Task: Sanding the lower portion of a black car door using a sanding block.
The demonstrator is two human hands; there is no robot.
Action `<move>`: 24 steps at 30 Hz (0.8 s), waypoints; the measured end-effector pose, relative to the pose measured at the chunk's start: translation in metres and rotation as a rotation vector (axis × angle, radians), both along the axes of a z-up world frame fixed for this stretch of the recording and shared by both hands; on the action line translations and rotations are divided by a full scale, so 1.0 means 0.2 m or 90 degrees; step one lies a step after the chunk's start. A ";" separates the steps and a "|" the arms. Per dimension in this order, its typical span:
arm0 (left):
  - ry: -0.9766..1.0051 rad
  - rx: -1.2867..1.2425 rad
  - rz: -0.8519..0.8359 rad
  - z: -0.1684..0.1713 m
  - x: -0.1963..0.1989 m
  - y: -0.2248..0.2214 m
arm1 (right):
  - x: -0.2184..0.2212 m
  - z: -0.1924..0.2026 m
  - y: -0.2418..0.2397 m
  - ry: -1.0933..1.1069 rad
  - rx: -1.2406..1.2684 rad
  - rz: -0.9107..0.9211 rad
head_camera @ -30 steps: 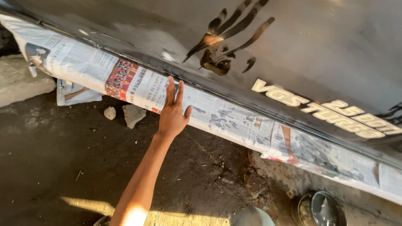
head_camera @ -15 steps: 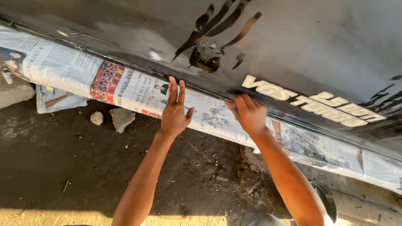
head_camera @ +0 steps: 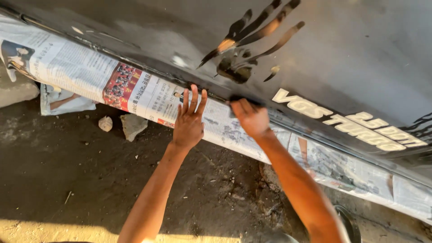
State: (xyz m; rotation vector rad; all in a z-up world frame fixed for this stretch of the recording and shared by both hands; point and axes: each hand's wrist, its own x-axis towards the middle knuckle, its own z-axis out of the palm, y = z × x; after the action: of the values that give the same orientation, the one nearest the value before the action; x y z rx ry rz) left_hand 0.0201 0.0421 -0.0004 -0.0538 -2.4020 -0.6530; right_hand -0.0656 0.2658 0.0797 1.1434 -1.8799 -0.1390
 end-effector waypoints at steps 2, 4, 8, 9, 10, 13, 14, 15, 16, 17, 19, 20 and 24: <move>0.009 -0.021 0.002 -0.01 -0.02 0.00 | 0.03 0.02 0.18 -0.021 0.005 -0.018; 0.011 -0.034 0.004 -0.04 -0.06 0.00 | 0.08 0.06 0.46 0.037 -0.057 -0.023; -0.031 -0.021 0.017 -0.05 -0.09 0.04 | -0.06 -0.12 0.46 0.042 -0.116 0.014; -0.031 -0.015 0.016 -0.05 -0.08 0.03 | -0.09 -0.13 0.28 -0.222 -0.196 0.151; -0.032 -0.009 0.014 -0.05 -0.06 0.02 | -0.12 -0.14 0.09 -0.487 -0.272 0.286; 0.006 -0.025 0.020 -0.01 -0.05 0.02 | 0.04 -0.06 -0.33 -0.049 -0.165 -0.021; -0.001 -0.021 0.019 -0.04 -0.04 0.04 | 0.11 -0.04 -0.29 -0.055 -0.160 -0.022; 0.014 -0.015 0.016 -0.04 -0.04 0.03 | 0.16 0.00 -0.28 -0.107 -0.196 0.017; 0.030 -0.008 0.012 -0.04 -0.05 0.03 | 0.21 0.05 -0.27 -0.159 -0.232 0.057; 0.032 -0.010 0.014 -0.03 -0.05 0.03 | 0.24 0.04 -0.17 -0.156 -0.233 0.059; 0.018 0.007 0.002 -0.02 -0.05 0.03 | 0.30 0.02 0.05 -0.161 -0.294 0.153; 0.022 0.008 0.006 -0.01 -0.07 0.04 | 0.31 0.08 0.04 -0.158 -0.292 0.157; -0.004 -0.006 0.038 -0.03 -0.06 0.04 | 0.31 0.07 -0.08 -0.086 -0.157 0.187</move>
State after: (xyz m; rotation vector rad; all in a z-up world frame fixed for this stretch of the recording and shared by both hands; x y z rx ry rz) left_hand 0.0090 0.0503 -0.0060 0.0166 -2.4035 -0.6140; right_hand -0.0038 0.2494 0.0938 1.2639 -1.7622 0.3324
